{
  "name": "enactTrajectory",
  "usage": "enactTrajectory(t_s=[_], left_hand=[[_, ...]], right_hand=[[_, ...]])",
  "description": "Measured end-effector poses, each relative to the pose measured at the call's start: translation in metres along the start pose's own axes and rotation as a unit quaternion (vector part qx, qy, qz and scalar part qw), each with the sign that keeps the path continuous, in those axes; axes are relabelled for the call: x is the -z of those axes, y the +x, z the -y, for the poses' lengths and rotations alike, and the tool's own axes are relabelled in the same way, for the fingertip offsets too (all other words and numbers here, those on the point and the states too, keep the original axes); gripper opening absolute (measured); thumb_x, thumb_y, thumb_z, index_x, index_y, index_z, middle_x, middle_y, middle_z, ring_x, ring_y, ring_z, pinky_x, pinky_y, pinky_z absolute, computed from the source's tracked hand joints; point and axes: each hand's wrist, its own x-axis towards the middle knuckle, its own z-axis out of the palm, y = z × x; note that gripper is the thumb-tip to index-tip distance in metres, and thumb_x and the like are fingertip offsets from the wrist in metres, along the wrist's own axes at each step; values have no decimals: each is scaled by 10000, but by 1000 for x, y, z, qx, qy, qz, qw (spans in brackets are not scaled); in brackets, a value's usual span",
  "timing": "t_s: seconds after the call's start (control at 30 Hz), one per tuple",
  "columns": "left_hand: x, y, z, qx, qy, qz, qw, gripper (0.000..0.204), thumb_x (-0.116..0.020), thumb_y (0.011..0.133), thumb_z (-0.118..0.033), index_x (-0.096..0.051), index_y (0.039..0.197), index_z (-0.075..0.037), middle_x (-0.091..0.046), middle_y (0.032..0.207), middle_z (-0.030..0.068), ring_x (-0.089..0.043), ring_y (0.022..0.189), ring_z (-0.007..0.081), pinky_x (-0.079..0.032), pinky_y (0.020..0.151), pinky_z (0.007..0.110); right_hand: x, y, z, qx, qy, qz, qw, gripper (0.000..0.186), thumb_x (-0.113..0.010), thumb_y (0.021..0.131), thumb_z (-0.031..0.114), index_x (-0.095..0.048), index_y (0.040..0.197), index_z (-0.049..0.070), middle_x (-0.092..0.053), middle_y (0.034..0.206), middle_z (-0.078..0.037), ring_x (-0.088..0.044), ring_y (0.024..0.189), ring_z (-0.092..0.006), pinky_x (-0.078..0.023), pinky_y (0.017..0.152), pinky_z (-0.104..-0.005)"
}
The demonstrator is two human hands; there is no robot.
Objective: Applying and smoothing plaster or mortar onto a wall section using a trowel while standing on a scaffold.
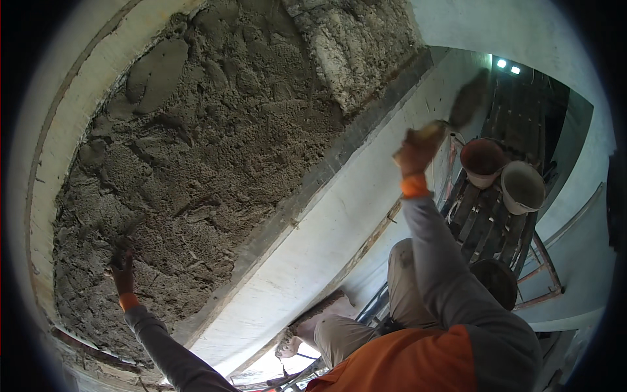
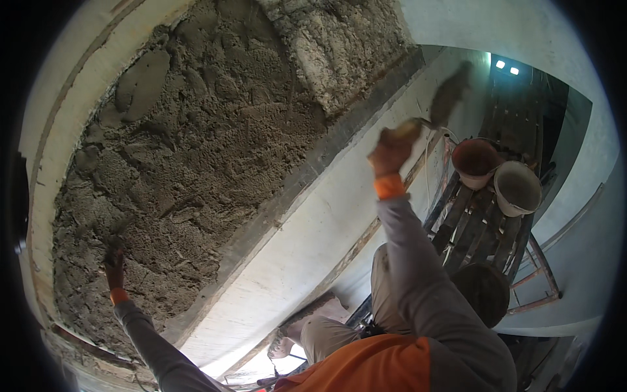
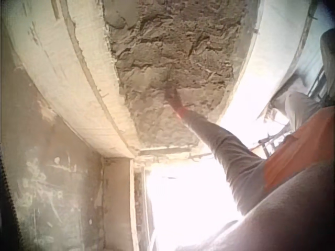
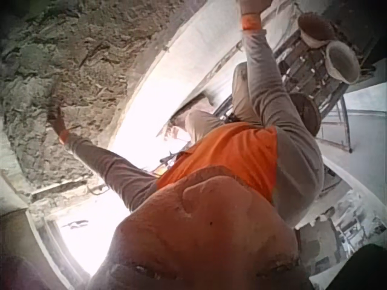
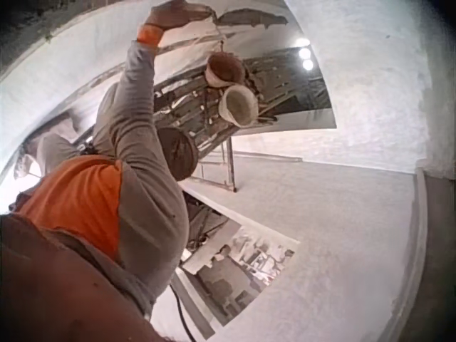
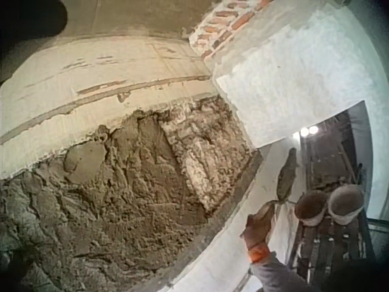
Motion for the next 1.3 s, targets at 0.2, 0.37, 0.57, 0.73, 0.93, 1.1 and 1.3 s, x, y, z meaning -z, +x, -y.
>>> enactTrajectory(t_s=[0.2,0.37,0.57,0.73,0.93,1.1,1.3], left_hand=[[51,-13,-55,69,-172,170,968,1098,-581,715,-638,-120,1325,151,-205,1391,285,-235,1301,355,-238,1049,381],[67,-18,-62,121,-191,207,952,1021,-554,734,-632,-184,1343,99,-244,1386,260,-285,1277,360,-276,1041,386],[67,-11,-46,81,-189,236,950,1005,-538,733,-645,-191,1359,60,-277,1374,250,-311,1267,345,-303,1027,392],[63,-8,-41,153,-103,207,961,1014,-546,730,-646,-218,1339,95,-341,1334,262,-335,1255,339,-302,1014,388],[57,-9,-35,97,-147,205,963,1027,-562,718,-649,-239,1322,117,-352,1318,281,-340,1251,344,-295,1010,364],[55,-11,-34,75,-170,193,963,1033,-582,714,-635,-241,1309,137,-331,1332,285,-334,1257,338,-290,1012,357],[57,-16,-39,147,-113,175,967,1116,-546,699,-686,-121,1343,119,-243,1382,281,-287,1282,350,-259,1039,352]], right_hand=[[-126,-85,6,-14,-189,248,950,363,-524,730,120,-431,1070,28,-561,915,-222,-565,787,-386,-453,719,-449],[-111,-170,40,-115,-25,368,922,433,-530,733,60,-359,1131,76,-503,908,-171,-558,747,-321,-450,602,-410],[-109,-119,-63,-346,11,198,917,322,-559,767,26,-379,1024,94,-529,781,-87,-557,564,-191,-474,408,-300],[-137,-124,-82,-279,-24,186,942,318,-537,775,16,-358,1031,77,-497,739,-87,-533,489,-210,-484,415,-306],[-164,-155,27,-371,264,251,854,309,-532,778,32,-372,1033,100,-479,727,-46,-518,545,-155,-469,448,-287],[-132,-114,105,-471,538,316,624,305,-556,786,125,-406,1052,120,-490,746,-42,-516,527,-136,-467,447,-308],[-107,-61,122,-235,340,245,877,369,-560,760,71,-399,1091,90,-488,744,-52,-501,523,-129,-440,428,-267]])
